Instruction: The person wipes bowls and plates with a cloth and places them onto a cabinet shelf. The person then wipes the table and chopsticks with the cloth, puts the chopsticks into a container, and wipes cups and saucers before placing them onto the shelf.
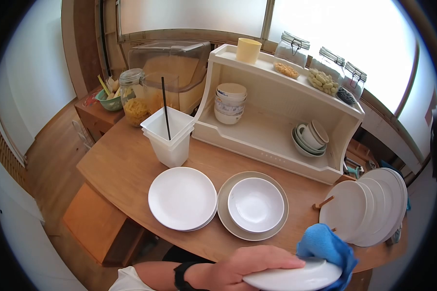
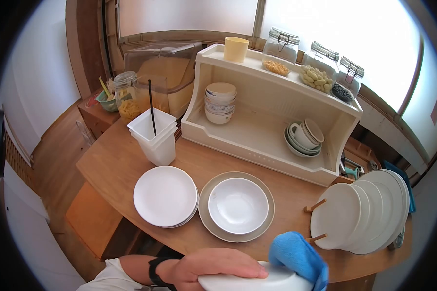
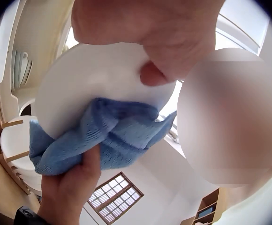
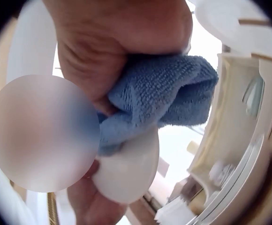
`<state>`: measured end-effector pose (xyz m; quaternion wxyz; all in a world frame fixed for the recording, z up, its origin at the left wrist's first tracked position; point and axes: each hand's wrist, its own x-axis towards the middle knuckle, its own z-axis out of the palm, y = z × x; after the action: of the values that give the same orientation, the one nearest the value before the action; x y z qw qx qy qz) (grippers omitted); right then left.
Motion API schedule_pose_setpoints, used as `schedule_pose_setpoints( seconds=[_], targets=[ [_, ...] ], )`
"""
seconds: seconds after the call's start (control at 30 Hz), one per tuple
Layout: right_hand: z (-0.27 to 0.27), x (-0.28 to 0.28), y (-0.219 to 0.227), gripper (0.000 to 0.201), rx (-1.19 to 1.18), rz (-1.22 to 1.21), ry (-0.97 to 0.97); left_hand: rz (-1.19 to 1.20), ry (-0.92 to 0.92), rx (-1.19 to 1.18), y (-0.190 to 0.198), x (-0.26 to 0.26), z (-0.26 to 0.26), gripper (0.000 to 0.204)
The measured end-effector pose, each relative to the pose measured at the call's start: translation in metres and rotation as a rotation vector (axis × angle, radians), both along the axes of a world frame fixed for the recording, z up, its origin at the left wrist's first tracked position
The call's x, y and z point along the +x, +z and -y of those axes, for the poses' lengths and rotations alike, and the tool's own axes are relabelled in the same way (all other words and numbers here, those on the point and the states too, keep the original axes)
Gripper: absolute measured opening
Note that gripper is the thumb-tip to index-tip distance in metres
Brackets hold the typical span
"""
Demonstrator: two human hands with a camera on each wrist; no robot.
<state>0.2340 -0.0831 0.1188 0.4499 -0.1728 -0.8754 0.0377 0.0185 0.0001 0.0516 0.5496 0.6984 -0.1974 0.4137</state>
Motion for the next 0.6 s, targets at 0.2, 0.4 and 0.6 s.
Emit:
schedule_pose_setpoints(
  seconds=[0.2, 0.4, 0.6],
  targets=[
    [0.002, 0.006, 0.003, 0.032, 0.061, 0.037, 0.012, 0.239, 0.310, -0.162, -0.015, 0.020, 0.054, 0.041],
    [0.000, 0.006, 0.005, 0.031, 0.101, 0.064, 0.042, -0.076, 0.187, -0.064, 0.016, -0.007, 0.041, 0.045],
    [-0.003, 0.007, 0.013, 0.029, 0.145, 0.116, 0.081, 0.127, 0.240, -0.150, -0.005, 0.010, 0.053, 0.034]
  ],
)
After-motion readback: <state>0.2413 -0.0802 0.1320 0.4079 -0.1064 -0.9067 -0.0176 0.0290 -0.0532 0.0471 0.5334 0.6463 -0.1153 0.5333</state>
